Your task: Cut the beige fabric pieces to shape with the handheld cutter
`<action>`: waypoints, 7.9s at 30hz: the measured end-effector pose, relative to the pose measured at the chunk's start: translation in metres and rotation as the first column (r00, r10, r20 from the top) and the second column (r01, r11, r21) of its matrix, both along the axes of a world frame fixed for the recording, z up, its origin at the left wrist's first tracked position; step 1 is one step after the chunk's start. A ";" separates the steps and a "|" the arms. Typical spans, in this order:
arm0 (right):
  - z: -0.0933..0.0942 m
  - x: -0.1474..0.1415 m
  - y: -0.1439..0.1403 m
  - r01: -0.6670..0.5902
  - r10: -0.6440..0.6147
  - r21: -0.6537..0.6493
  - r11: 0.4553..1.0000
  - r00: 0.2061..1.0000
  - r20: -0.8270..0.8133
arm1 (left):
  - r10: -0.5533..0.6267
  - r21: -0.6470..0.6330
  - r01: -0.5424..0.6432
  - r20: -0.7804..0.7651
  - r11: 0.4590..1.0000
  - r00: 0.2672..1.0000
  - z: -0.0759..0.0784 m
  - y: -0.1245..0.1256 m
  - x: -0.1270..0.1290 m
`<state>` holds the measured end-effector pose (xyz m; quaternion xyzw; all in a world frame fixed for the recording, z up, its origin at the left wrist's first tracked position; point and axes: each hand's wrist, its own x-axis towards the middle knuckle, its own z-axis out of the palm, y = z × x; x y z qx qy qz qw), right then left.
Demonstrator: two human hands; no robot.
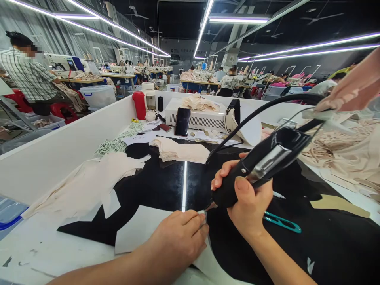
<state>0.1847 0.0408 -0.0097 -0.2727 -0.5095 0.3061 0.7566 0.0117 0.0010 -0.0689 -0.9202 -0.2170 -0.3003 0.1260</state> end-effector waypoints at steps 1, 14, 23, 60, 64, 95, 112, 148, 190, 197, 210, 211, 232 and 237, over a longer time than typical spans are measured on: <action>0.000 0.000 0.000 0.000 0.000 0.004 1.000 1.000 0.003 | 0.001 -0.001 -0.001 0.007 1.000 1.000 0.000 0.000 0.000; 0.001 -0.005 0.000 0.017 -0.017 0.008 1.000 1.000 0.006 | 0.000 -0.028 -0.002 -0.080 1.000 0.997 -0.008 0.000 -0.003; 0.002 -0.007 0.000 0.000 -0.001 -0.015 1.000 1.000 -0.022 | -0.008 -0.061 0.002 -0.092 0.998 0.996 -0.005 0.000 -0.001; 0.019 0.024 -0.050 0.080 -0.082 -0.056 0.995 0.996 -0.034 | 0.020 -0.098 -0.025 -0.047 0.995 0.999 0.018 0.014 -0.017; 0.016 0.020 -0.056 0.072 -0.074 -0.041 0.997 0.997 -0.033 | -0.188 -0.177 0.188 0.017 0.966 0.982 0.018 0.003 -0.011; 0.005 0.012 -0.051 0.057 -0.058 -0.054 0.997 0.998 -0.016 | -0.208 -0.321 0.176 -0.068 0.931 0.976 0.016 0.000 -0.012; 0.007 0.010 -0.052 0.031 -0.034 -0.051 0.998 0.998 -0.060 | -0.216 -0.358 0.190 -0.035 0.914 0.976 0.010 0.001 -0.014; 0.007 0.021 -0.063 0.080 -0.080 -0.057 0.995 0.997 -0.003 | -0.245 -0.295 0.225 -0.030 0.929 0.969 0.012 0.009 -0.016; 0.022 0.006 -0.042 0.190 -0.194 -0.087 0.978 0.980 -0.043 | -0.230 -0.320 0.196 -0.071 0.927 0.971 0.011 0.012 -0.009; 0.016 0.011 -0.045 0.193 -0.194 -0.057 0.980 0.981 -0.025 | -0.226 -0.329 0.189 -0.078 0.925 0.971 0.014 0.011 -0.010; 0.021 0.000 -0.053 0.107 -0.113 -0.074 0.992 0.990 -0.088 | -0.226 -0.378 0.176 -0.089 0.909 0.970 0.012 0.010 -0.013; 0.020 -0.002 -0.053 0.100 -0.106 -0.078 0.992 0.990 -0.088 | -0.227 -0.383 0.178 -0.088 0.907 0.970 0.013 0.010 -0.013; 0.017 0.008 -0.059 0.118 -0.124 -0.076 0.990 0.988 -0.088 | -0.234 -0.375 0.180 -0.104 0.909 0.967 0.016 0.012 -0.011; 0.015 0.007 -0.059 0.109 -0.115 -0.071 0.992 0.990 -0.080 | -0.236 -0.393 0.179 -0.101 0.902 0.966 0.014 0.011 -0.013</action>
